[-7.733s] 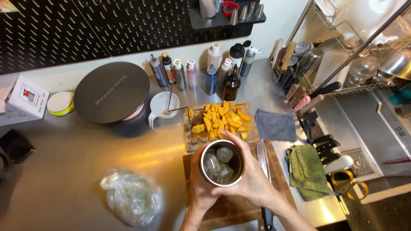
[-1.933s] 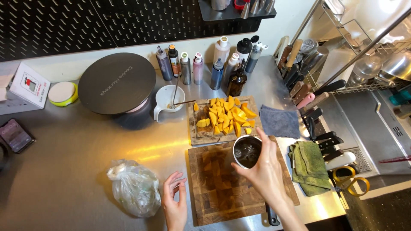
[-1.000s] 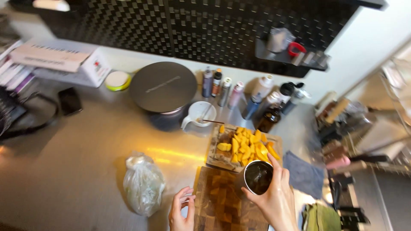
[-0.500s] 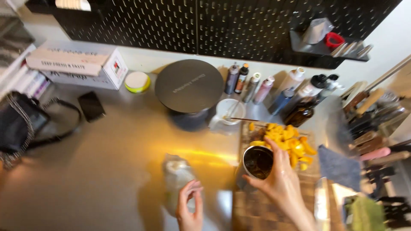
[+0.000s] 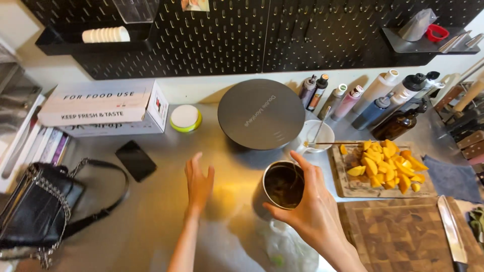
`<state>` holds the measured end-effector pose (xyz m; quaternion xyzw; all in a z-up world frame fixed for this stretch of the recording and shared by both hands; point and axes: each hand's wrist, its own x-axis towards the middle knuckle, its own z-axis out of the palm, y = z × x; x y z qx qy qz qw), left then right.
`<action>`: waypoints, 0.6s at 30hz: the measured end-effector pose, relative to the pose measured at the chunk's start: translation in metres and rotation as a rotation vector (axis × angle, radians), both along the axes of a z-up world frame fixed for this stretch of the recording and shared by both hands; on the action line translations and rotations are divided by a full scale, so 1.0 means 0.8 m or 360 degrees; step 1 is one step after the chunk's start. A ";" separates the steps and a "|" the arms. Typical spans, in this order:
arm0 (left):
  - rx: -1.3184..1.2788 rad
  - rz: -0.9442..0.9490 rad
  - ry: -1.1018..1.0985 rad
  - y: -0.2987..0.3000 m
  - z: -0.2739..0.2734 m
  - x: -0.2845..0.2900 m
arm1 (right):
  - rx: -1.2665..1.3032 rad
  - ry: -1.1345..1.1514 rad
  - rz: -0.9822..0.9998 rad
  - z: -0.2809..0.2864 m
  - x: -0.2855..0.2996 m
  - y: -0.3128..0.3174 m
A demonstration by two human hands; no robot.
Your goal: Slicing grapes and preparing fruit on a cutting board at a bakery station.
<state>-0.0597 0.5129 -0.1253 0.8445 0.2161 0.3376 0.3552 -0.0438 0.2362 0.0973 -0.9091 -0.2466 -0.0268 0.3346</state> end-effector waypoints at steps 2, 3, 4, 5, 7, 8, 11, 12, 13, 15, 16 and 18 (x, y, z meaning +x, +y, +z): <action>0.0228 -0.0042 0.0062 0.072 -0.047 0.067 | 0.0138 0.0047 0.0113 0.014 0.002 0.031; 0.0225 -0.0056 0.0057 0.100 -0.066 0.098 | 0.0135 0.0042 0.0099 0.015 0.006 0.048; 0.0337 -0.0027 0.0270 0.128 -0.085 0.129 | 0.0144 0.0045 0.0179 0.016 0.010 0.064; 0.0454 0.0007 0.0478 0.159 -0.102 0.164 | 0.0156 0.0043 0.0262 0.017 0.017 0.083; 0.0623 -0.0010 0.0569 0.199 -0.135 0.208 | 0.0135 0.0032 0.0293 0.022 0.038 0.122; 0.0790 -0.0016 0.0672 0.220 -0.151 0.231 | 0.0114 0.0031 0.0334 0.023 0.050 0.142; 0.1031 0.0142 0.0603 0.262 -0.233 0.252 | 0.0278 -0.0012 0.0431 0.004 0.099 0.216; 0.1026 0.0156 0.0599 0.252 -0.230 0.239 | 0.0274 -0.0019 0.0444 -0.007 0.120 0.242; 0.1257 0.0353 0.0533 0.243 -0.227 0.226 | 0.0330 0.0131 0.0384 -0.018 0.142 0.269; 0.1486 0.0563 0.0468 0.224 -0.202 0.203 | 0.0388 0.0278 0.0333 -0.043 0.184 0.321; 0.1265 0.0456 0.0415 0.214 -0.180 0.192 | 0.0401 0.0275 0.0342 -0.057 0.204 0.346; 0.1030 0.0346 0.0376 0.191 -0.153 0.170 | 0.0400 0.0288 0.0352 -0.091 0.235 0.385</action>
